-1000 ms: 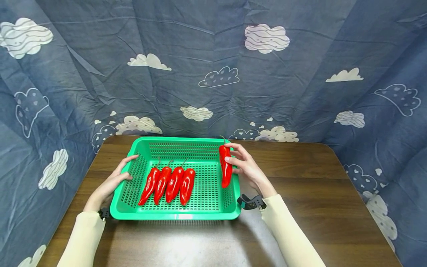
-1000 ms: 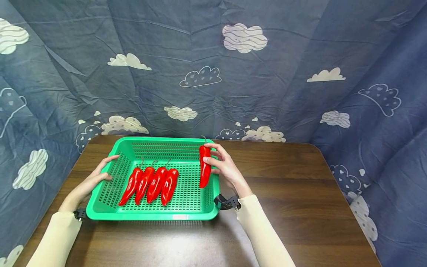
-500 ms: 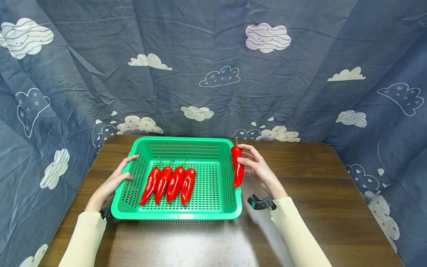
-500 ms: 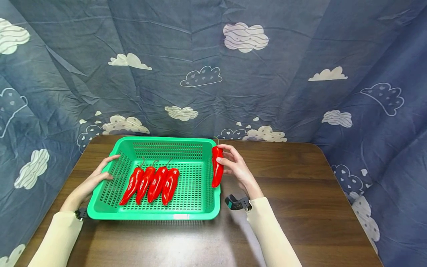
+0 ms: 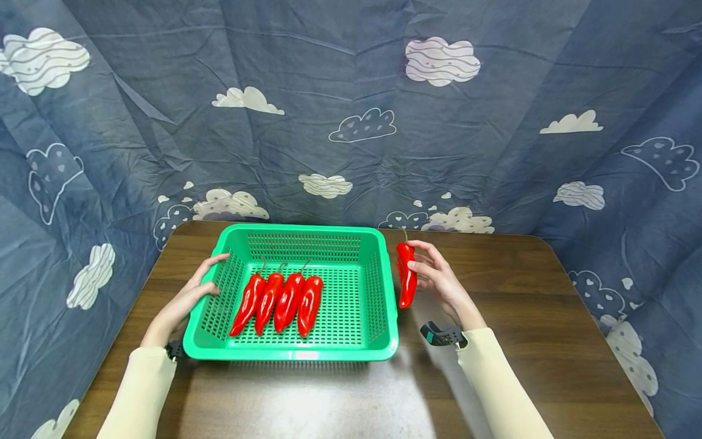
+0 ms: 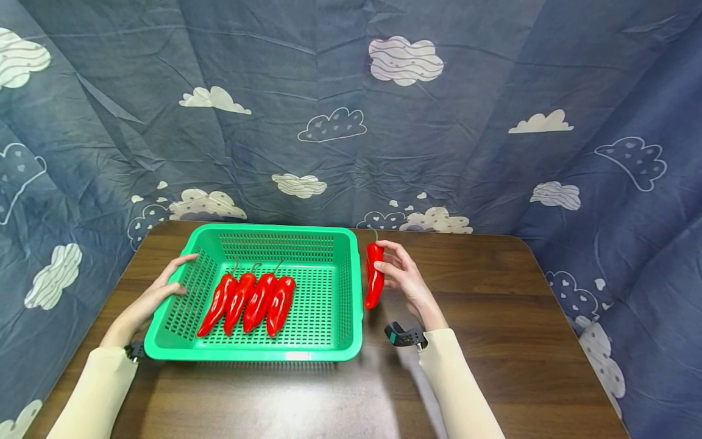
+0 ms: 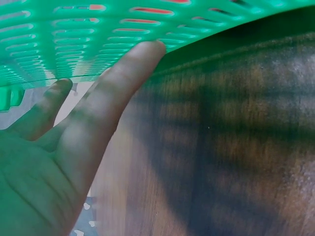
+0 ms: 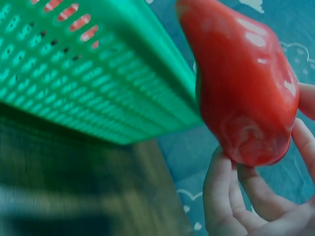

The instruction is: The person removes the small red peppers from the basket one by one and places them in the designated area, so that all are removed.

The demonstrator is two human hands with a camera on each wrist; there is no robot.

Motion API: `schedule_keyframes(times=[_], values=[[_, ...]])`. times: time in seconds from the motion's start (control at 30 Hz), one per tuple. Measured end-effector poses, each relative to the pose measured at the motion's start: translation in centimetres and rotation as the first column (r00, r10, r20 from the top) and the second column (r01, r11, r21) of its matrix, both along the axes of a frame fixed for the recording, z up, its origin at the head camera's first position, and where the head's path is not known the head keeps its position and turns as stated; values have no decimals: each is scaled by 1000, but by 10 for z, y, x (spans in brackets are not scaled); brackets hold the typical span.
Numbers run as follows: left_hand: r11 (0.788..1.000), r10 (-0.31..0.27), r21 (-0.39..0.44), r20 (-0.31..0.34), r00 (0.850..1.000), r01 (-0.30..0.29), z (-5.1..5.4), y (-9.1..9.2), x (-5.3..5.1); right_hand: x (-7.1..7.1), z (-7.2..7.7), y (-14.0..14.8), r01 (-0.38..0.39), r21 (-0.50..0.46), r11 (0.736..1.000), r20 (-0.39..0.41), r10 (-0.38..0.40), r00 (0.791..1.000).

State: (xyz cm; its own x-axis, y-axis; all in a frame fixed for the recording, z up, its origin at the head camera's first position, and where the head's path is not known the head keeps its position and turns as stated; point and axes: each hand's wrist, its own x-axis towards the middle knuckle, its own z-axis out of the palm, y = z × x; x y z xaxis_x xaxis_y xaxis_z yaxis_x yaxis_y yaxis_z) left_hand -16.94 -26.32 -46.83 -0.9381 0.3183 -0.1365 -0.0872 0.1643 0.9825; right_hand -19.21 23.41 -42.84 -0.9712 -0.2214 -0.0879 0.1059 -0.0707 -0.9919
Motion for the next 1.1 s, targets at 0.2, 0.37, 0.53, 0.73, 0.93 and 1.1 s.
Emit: schedule_keyframes(times=[0.2,0.37,0.53,0.73,0.93,1.1], values=[[1000,-2,-15,-15,1000,2,1,1,0,-1,-11,12,35,15,999,3,-35,999],[1000,2,26,26,1000,-3,2,2,1,-1,-19,20,46,16,999,7,-46,999],[999,0,42,36,999,-2,0,1,1,1,-27,26,44,9,999,6,-44,999],[1000,2,-2,-6,1000,-2,-1,1,1,1,-36,32,50,-10,999,4,-50,999],[998,4,-69,-59,998,-8,0,1,1,-1,-47,36,60,3,998,-5,-60,998],[998,4,-66,-52,999,-7,0,1,1,-3,-57,38,76,15,997,12,-76,997]])
